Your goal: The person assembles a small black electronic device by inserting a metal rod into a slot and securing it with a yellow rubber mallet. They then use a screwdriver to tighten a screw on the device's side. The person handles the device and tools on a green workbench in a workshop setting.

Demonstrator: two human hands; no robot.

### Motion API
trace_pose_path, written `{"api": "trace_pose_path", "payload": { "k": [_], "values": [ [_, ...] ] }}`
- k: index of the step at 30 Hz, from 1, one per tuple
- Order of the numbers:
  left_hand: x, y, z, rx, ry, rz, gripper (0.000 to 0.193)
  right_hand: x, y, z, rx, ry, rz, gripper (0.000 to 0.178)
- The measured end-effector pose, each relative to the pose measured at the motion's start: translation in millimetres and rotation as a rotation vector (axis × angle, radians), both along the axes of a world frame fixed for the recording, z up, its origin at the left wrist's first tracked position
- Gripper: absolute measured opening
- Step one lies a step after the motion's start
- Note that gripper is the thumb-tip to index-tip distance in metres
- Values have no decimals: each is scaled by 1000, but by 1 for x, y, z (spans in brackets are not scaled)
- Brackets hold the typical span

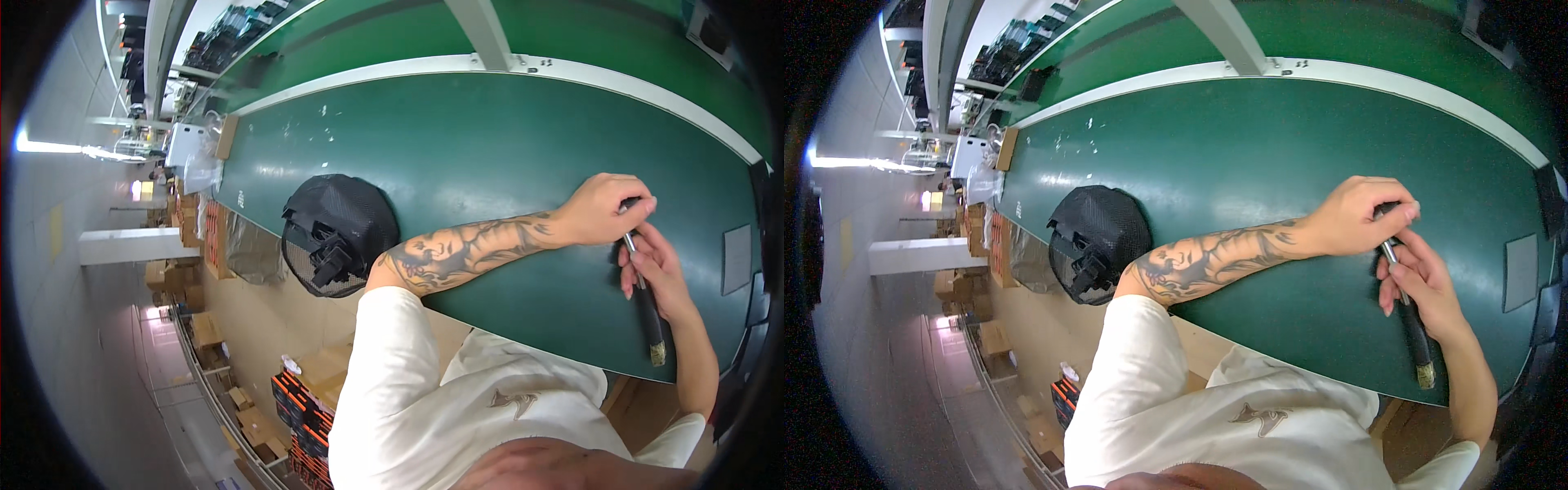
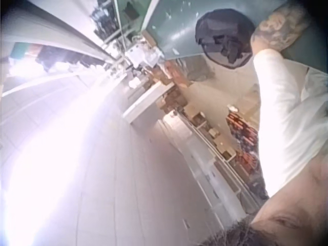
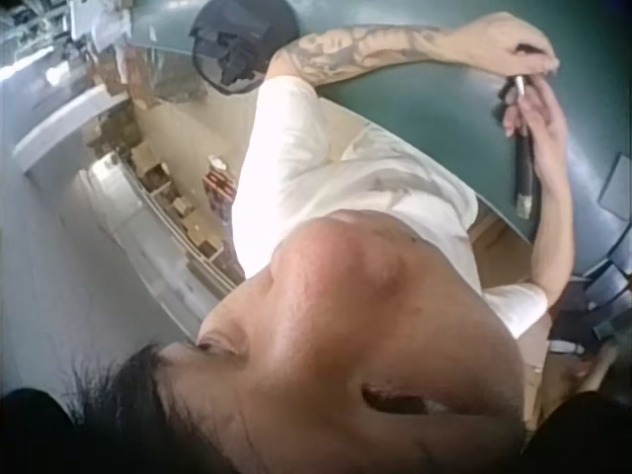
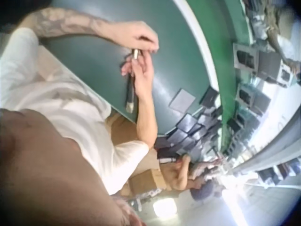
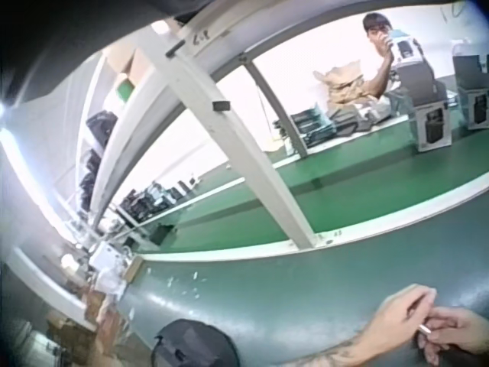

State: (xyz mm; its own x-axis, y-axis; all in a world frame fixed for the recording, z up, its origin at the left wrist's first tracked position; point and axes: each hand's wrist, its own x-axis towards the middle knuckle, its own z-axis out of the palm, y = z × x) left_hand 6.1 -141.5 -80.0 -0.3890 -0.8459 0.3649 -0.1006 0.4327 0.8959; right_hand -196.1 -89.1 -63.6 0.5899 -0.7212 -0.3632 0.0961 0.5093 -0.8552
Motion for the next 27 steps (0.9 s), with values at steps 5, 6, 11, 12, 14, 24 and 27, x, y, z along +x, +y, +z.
{"api": "trace_pose_path", "payload": {
  "k": [5, 6, 11, 12, 14, 24, 27],
  "values": [
    [-1, 0, -2, -9, -7, 59, 22, 0, -1, -4, -21, 61, -7, 63],
    [-1, 1, -1, 6, -32, 77, 22, -2, -1, -9, -26, 62, -13, 64],
    [0, 0, 2, 37, -28, 49, 23, -1, 1, -14, -57, 73, -68, 65],
    [0, 1, 3, 44, -21, 51, 24, 0, 2, -12, -65, 79, -64, 66],
    [0, 0, 3, 39, -18, 55, 24, 0, 1, -11, -71, 84, -65, 66],
    [0, 0, 3, 35, -33, 63, 25, -1, 0, -13, -70, 70, -67, 68],
    [0, 1, 4, 42, -31, 63, 25, -1, 1, -14, -67, 68, -68, 68]
  ]
}}
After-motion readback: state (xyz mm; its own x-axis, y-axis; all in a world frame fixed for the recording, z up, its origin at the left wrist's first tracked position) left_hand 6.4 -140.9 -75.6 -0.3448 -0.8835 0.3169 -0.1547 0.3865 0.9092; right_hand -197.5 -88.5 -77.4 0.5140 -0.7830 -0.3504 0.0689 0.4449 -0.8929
